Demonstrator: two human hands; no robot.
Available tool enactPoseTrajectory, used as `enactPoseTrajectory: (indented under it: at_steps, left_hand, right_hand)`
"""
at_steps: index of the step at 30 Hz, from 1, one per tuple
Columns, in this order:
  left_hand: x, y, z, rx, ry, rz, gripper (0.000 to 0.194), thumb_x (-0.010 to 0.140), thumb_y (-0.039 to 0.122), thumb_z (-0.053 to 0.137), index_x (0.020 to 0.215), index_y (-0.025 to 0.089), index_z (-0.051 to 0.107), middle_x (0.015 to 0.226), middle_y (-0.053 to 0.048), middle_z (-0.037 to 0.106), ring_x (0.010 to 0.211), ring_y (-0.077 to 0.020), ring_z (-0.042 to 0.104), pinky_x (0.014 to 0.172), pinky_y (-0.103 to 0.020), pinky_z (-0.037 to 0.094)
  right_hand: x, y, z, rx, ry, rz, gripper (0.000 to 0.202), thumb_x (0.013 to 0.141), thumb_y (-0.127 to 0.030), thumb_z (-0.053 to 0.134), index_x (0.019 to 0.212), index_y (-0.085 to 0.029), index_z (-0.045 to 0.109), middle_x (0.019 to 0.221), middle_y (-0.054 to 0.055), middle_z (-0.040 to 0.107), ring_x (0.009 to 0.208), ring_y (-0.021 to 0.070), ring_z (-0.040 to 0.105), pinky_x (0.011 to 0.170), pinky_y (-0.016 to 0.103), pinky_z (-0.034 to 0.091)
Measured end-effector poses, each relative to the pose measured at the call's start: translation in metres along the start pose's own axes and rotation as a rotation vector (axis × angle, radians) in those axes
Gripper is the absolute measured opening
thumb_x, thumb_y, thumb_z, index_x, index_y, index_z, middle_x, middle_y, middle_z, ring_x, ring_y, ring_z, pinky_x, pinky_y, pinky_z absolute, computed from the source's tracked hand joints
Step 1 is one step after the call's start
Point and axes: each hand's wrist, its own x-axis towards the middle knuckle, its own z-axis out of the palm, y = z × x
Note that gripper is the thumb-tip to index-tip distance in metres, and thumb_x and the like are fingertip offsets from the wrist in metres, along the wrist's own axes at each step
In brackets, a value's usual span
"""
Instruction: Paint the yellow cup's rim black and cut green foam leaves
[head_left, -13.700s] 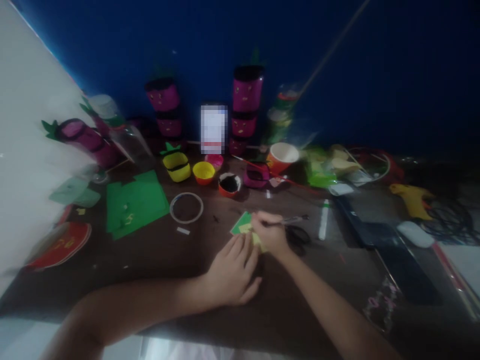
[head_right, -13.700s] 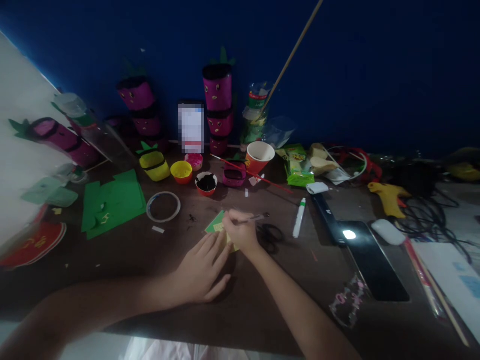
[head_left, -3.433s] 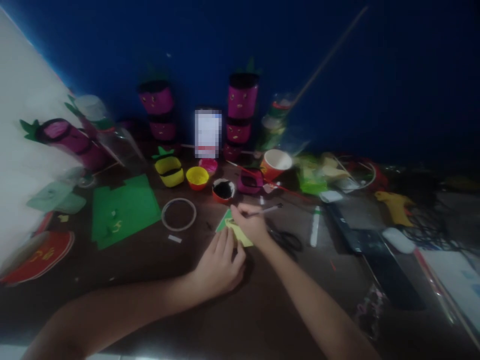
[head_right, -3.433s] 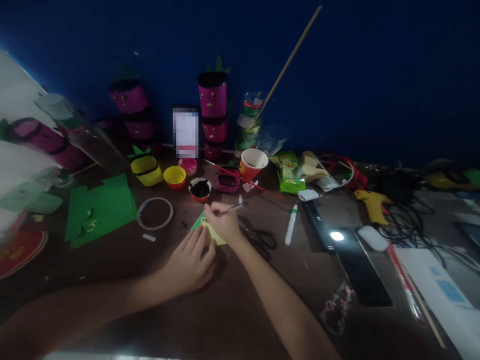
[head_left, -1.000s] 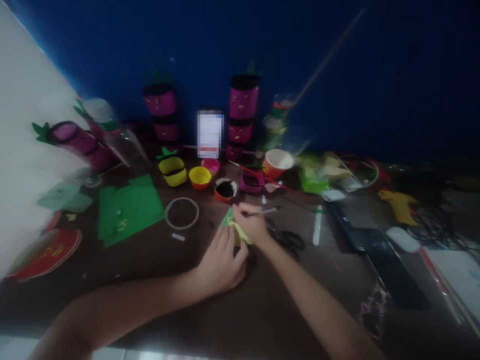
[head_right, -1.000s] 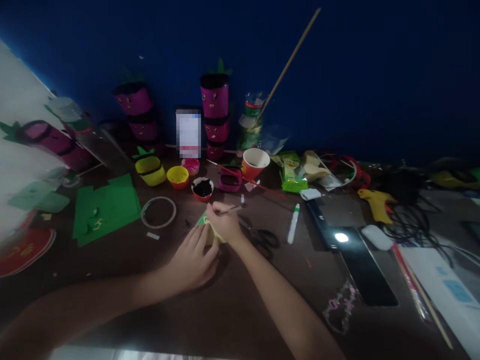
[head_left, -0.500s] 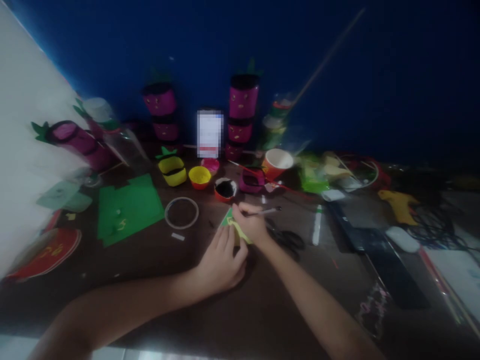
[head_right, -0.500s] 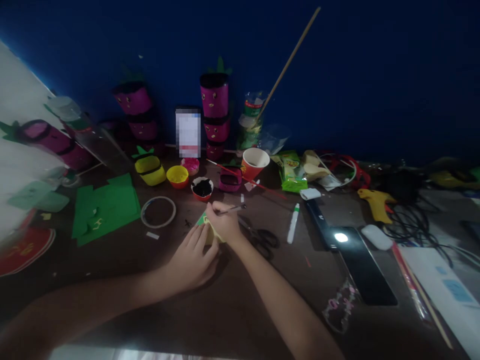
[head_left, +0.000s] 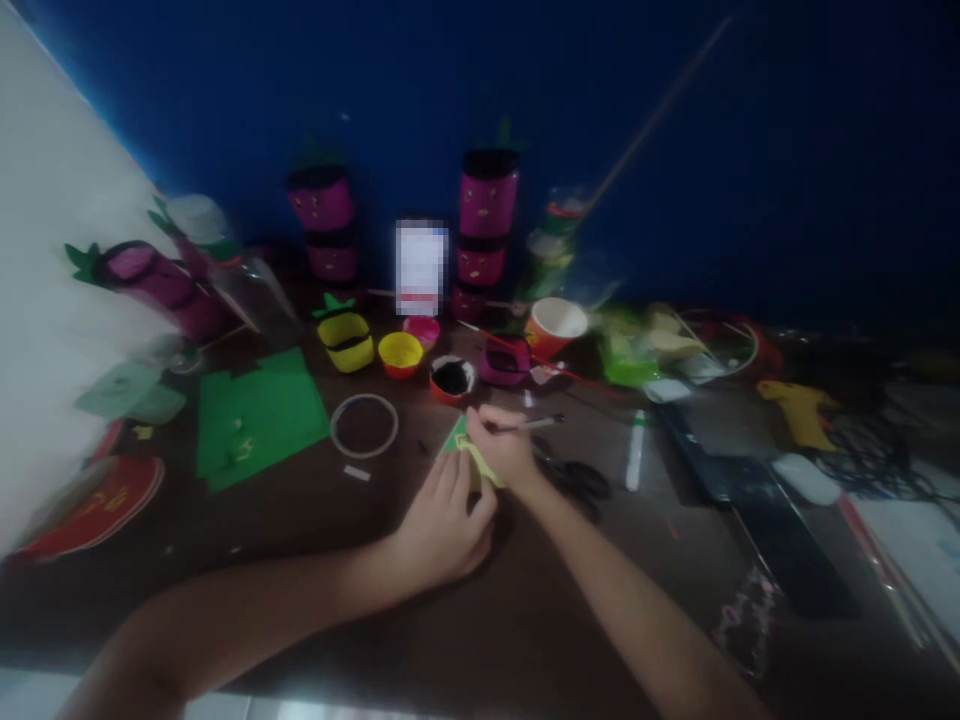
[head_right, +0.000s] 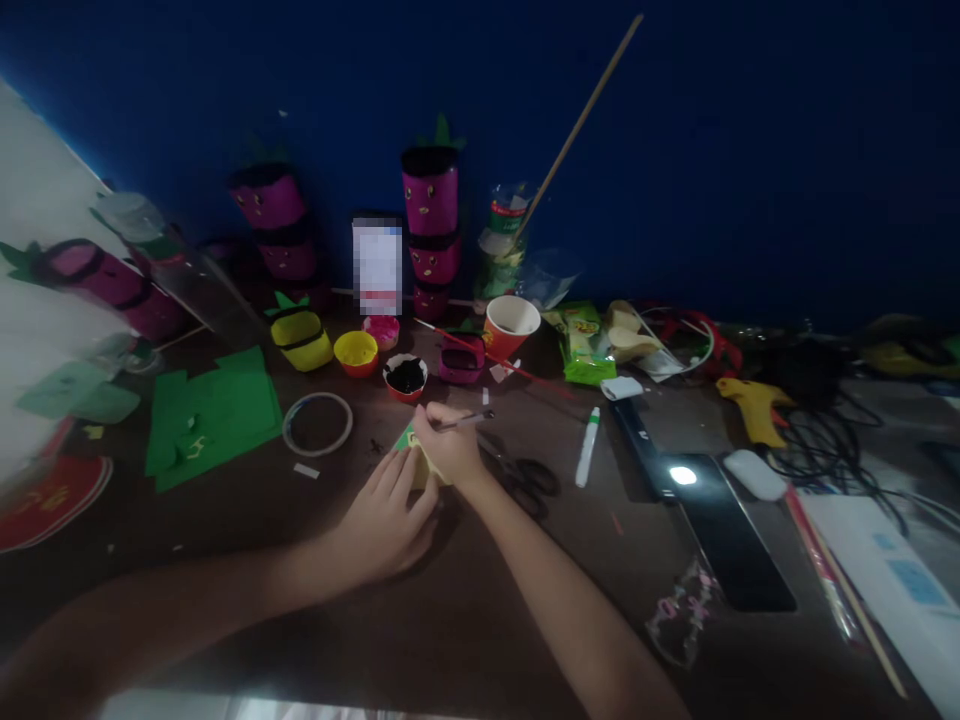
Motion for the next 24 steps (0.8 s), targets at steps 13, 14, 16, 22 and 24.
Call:
enactPoseTrajectory:
  at_steps: [13, 14, 16, 22, 24]
  left_hand:
    - [-0.0011, 0.0003, 0.0023, -0.031, -0.015, -0.013, 0.040, 0.081, 0.033, 0.047, 0.110, 0.007, 0.051, 0.119, -0.029, 0.052, 0.116, -0.0371, 0.048, 0.097, -0.050, 0.035]
    - [-0.0008, 0.0002, 0.0015, -0.025, -0.014, -0.011, 0.039, 0.081, 0.033, 0.047, 0.110, 0.007, 0.051, 0.119, -0.029, 0.053, 0.115, -0.0367, 0.049, 0.097, -0.050, 0.035]
    - [-0.0002, 0.0001, -0.0001, -0.006, -0.009, -0.005, 0.039, 0.081, 0.033, 0.047, 0.109, 0.008, 0.051, 0.118, -0.028, 0.054, 0.114, -0.0367, 0.050, 0.096, -0.050, 0.036]
    - [-0.0004, -0.0001, -0.0005, 0.007, -0.015, 0.002, 0.040, 0.080, 0.034, 0.047, 0.110, 0.008, 0.051, 0.117, -0.029, 0.054, 0.113, -0.0378, 0.051, 0.095, -0.050, 0.038]
    - [-0.0008, 0.0000, 0.0004, 0.003, -0.014, -0.001, 0.040, 0.080, 0.034, 0.047, 0.110, 0.008, 0.051, 0.117, -0.029, 0.054, 0.113, -0.0378, 0.050, 0.095, -0.050, 0.038]
  right_hand:
    - [0.0009, -0.0010, -0.0023, 0.022, -0.048, 0.014, 0.040, 0.079, -0.027, 0.047, 0.045, -0.019, 0.029, 0.042, -0.006, 0.028, 0.042, 0.0076, 0.030, 0.045, 0.023, 0.026]
    - [0.0010, -0.0015, -0.0026, 0.031, -0.050, 0.022, 0.040, 0.079, -0.027, 0.047, 0.044, -0.019, 0.029, 0.042, -0.006, 0.028, 0.042, 0.0076, 0.029, 0.045, 0.023, 0.026]
    - [0.0012, -0.0024, -0.0028, 0.041, -0.049, 0.033, 0.040, 0.079, -0.028, 0.046, 0.044, -0.019, 0.029, 0.042, -0.006, 0.028, 0.042, 0.0076, 0.029, 0.044, 0.023, 0.026]
    - [0.0012, -0.0031, -0.0021, 0.060, -0.047, 0.041, 0.039, 0.078, -0.027, 0.046, 0.044, -0.019, 0.029, 0.042, -0.006, 0.028, 0.043, 0.0077, 0.029, 0.044, 0.023, 0.025]
    - [0.0009, -0.0031, -0.0019, 0.064, -0.044, 0.045, 0.040, 0.079, -0.028, 0.046, 0.044, -0.019, 0.028, 0.043, -0.006, 0.027, 0.043, 0.0075, 0.028, 0.044, 0.023, 0.025]
